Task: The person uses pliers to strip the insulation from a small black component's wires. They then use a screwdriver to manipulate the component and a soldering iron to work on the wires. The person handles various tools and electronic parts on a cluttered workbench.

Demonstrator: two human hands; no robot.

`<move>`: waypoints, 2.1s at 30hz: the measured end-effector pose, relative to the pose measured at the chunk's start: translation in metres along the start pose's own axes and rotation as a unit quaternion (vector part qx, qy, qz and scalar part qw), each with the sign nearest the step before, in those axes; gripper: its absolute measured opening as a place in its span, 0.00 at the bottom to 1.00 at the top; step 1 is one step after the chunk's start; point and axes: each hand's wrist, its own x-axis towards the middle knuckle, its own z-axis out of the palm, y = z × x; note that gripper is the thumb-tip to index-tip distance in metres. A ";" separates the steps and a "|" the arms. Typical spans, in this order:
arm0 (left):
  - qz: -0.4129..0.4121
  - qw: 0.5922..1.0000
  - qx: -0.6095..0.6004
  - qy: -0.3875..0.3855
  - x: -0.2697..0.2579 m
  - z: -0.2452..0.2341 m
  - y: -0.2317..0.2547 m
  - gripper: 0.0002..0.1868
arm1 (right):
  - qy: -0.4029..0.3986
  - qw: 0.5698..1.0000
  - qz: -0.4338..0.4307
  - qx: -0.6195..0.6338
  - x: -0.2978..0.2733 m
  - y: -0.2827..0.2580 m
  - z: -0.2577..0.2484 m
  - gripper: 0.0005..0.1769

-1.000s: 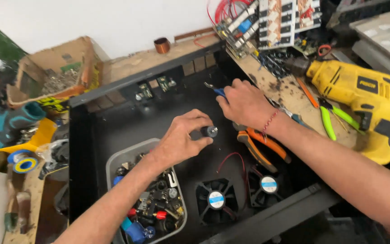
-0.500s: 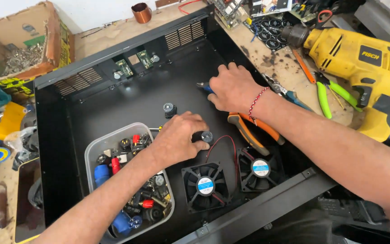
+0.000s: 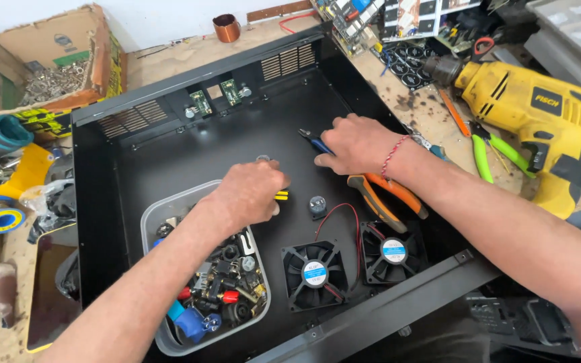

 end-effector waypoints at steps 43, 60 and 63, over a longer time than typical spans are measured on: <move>0.138 0.614 -0.694 0.351 -0.016 -0.021 0.058 0.15 | 0.372 0.914 0.101 0.125 -0.150 -0.004 0.009 0.28; 0.129 0.613 -0.703 0.336 -0.018 -0.020 0.061 0.15 | 0.249 0.933 0.149 0.212 -0.139 -0.006 0.017 0.27; 0.129 0.625 -0.692 0.337 -0.019 -0.021 0.060 0.17 | 0.253 0.932 0.146 0.216 -0.139 -0.006 0.017 0.27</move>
